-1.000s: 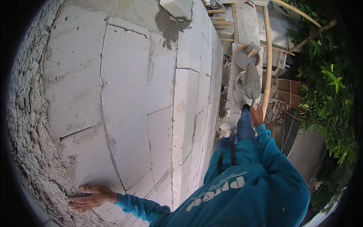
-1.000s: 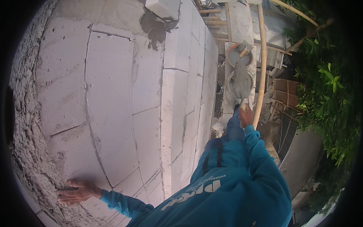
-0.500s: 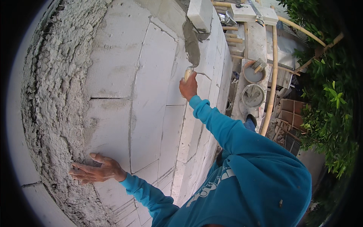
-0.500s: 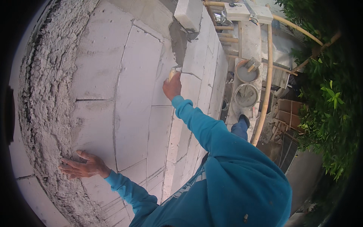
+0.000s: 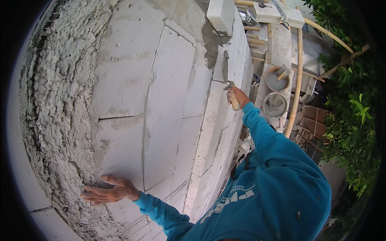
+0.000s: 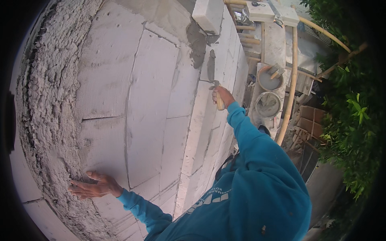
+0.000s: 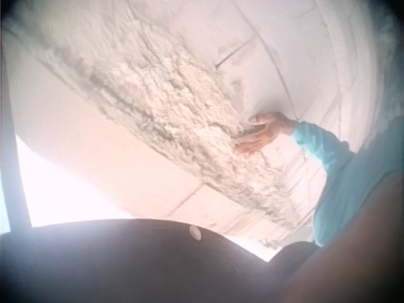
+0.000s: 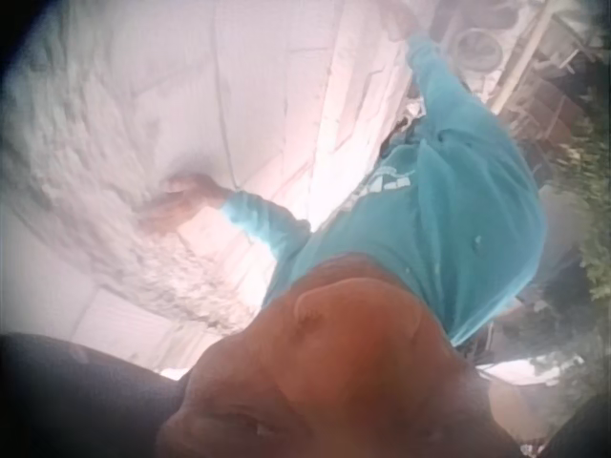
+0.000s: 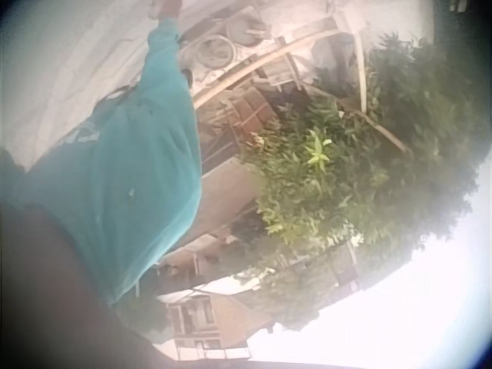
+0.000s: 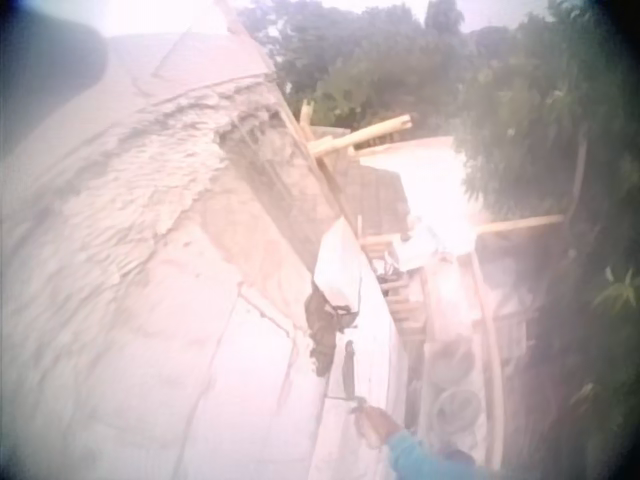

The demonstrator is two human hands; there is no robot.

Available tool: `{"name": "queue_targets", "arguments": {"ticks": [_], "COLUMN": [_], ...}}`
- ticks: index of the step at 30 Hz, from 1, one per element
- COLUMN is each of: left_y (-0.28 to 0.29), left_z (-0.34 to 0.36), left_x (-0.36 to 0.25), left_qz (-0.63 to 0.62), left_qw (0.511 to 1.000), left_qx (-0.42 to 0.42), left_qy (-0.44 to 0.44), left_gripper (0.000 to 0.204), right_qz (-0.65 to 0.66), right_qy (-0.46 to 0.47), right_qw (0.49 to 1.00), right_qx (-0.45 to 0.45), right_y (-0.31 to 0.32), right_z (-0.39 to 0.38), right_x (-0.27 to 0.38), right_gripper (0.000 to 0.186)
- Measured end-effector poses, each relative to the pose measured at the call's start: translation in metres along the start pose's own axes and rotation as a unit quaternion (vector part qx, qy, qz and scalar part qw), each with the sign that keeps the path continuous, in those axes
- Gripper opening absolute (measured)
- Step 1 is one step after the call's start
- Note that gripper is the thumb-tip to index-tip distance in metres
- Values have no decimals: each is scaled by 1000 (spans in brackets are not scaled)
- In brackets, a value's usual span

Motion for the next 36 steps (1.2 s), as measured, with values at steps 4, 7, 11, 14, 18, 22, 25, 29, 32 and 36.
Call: {"name": "queue_targets", "arguments": {"ticks": [4,7,11,14,18,22,25,29,32,36], "left_y": [-1,-4,-4,-2,0,-1,-2,-1,2,0], "left_z": [2,1,2,2,1,2,0,-1,-1,-1], "left_x": [-3,-6,-8,-8,-4,-8,-5,0,5,0], "left_qz": [5,10,9,9,11,-2,6,8,11,1], "left_qw": [1000,1000,1000,999,999,999,1000,1000,1000,1000], "left_qx": [8,5,10,17,8,-1,-5,-2,-4,-5], "left_qy": [-14,-26,-27,-25,-38,-37,-28,-20,-28,-15], "left_gripper": [63,63,62,60,60,60,61,63,63,64], "right_qz": [95,98,61,45,-38,-125,-150,-117,-65,31], "right_qy": [-54,-59,-42,-45,-59,-27,-29,-51,-70,-19], "right_qw": [994,991,991,989,993,991,988,992,995,999], "right_qx": [29,65,110,137,91,27,-7,-22,-2,0], "right_y": [-29,-46,-56,-71,-81,-86,-97,-120,-117,-77], "right_z": [25,56,58,53,40,28,7,-28,-36,34], "right_x": [-2,-2,7,6,0,-26,-65,-93,-80,-23], "right_gripper": [16,21,22,19,18,18,16,13,15,16]}}
Point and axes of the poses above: each hand's wrist, its own z-axis towards the middle knuckle, its own y-axis out of the back of the hand, x = y × z, the point moved 9 cm from there along z, towards the middle knuckle, and after that the axes turned 14 degrees about -z, right-handed, at the moved point
